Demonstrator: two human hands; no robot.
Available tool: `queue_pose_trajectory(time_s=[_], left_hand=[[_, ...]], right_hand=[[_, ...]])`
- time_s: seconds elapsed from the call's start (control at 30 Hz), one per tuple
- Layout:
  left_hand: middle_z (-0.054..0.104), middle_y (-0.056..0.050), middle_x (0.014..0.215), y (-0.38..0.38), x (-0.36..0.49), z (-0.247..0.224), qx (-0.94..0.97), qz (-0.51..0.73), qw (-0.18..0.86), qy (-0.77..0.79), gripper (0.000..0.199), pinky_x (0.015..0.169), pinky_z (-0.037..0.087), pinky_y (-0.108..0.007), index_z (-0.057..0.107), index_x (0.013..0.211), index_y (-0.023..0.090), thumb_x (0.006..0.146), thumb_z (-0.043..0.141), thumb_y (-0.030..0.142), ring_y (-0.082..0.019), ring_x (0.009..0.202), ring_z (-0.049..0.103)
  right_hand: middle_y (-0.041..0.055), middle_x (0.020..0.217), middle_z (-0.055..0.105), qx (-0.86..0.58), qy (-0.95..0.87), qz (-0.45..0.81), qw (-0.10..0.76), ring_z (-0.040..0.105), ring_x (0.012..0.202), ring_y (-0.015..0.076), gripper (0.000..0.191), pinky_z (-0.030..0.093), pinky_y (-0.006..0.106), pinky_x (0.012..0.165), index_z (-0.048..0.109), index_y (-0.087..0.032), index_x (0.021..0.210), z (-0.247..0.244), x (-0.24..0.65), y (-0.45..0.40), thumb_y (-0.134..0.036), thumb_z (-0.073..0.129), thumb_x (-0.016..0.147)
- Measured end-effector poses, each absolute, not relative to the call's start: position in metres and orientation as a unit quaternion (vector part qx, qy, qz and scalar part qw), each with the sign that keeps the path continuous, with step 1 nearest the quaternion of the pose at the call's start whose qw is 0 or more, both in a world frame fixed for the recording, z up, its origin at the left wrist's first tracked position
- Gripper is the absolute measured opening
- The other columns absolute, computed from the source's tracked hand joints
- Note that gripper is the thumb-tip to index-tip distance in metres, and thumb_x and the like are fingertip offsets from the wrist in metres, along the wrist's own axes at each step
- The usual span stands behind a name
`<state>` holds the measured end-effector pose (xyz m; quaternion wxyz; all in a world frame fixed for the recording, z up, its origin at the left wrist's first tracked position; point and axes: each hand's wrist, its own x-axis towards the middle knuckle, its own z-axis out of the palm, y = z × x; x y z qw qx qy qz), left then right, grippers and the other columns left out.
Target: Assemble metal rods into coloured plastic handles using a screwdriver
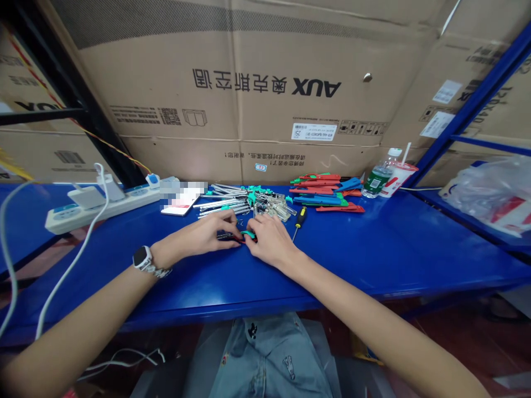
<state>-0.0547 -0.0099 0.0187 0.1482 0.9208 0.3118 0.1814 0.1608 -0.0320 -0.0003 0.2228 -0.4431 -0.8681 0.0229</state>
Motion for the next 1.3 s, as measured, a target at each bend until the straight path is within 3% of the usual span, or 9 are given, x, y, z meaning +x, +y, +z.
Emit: queue_pose_trajectory(time_s=[0.37,0.67,0.9,1.03,1.13,1.3], left_hand=[[0.06,-0.006,0.094,-0.008,-0.051,0.009,0.941,0.157,0.095,0.285,0.017,0.079,0.048,-0.031,0.076,0.092,0.018,0.097,0.061,0.019,-0.018,0.085,0.06],[0.06,-0.006,0.093,-0.005,-0.052,0.006,0.942,0.16,0.094,0.279,0.017,0.076,0.048,-0.031,0.076,0.09,0.018,0.097,0.061,0.02,-0.018,0.083,0.06],[0.06,-0.005,0.092,-0.007,-0.053,0.008,0.939,0.168,0.107,0.281,0.022,0.078,0.048,-0.031,0.076,0.092,0.019,0.1,0.057,0.026,-0.018,0.084,0.059],[0.061,-0.006,0.094,-0.007,-0.053,0.008,0.938,0.161,0.098,0.291,0.022,0.078,0.047,-0.031,0.077,0.091,0.019,0.099,0.057,0.027,-0.018,0.085,0.059],[0.062,-0.006,0.095,-0.007,-0.052,0.01,0.935,0.151,0.093,0.308,0.015,0.078,0.047,-0.031,0.077,0.092,0.019,0.095,0.063,0.024,-0.018,0.085,0.059],[0.061,-0.004,0.093,-0.015,-0.049,0.017,0.921,0.174,0.103,0.333,0.017,0.074,0.048,-0.031,0.074,0.105,0.02,0.09,0.067,0.026,-0.018,0.084,0.06]], right_hand=[[0.0087,0.091,0.067,-0.466,-0.87,-0.044,0.154,0.059,0.095,0.026,0.011,0.038,0.038,0.081,0.07,-0.017,0.091,0.01,0.158,-0.039,-0.02,0.06,0.095],[0.009,0.092,0.065,-0.486,-0.857,-0.039,0.165,0.06,0.092,0.0258,0.011,0.039,0.038,0.078,0.07,-0.018,0.092,0.009,0.155,-0.04,-0.019,0.059,0.093],[0.0082,0.095,0.062,-0.387,-0.905,-0.058,0.165,0.057,0.089,0.0215,0.021,0.039,0.038,0.082,0.071,-0.017,0.086,0.006,0.168,-0.034,-0.021,0.054,0.098],[0.0106,0.101,0.062,-0.357,-0.917,-0.079,0.159,0.056,0.097,0.0243,0.03,0.041,0.041,0.086,0.074,-0.017,0.108,0.004,0.18,-0.043,-0.031,0.048,0.104],[0.0123,0.107,0.062,-0.37,-0.912,-0.08,0.156,0.056,0.103,0.0272,0.038,0.043,0.044,0.088,0.067,-0.019,0.131,0.001,0.186,-0.05,-0.038,0.048,0.104],[0.014,0.114,0.059,-0.391,-0.899,-0.055,0.187,0.054,0.108,0.0291,0.042,0.047,0.046,0.091,0.064,-0.022,0.137,-0.004,0.188,-0.051,-0.043,0.05,0.103]])
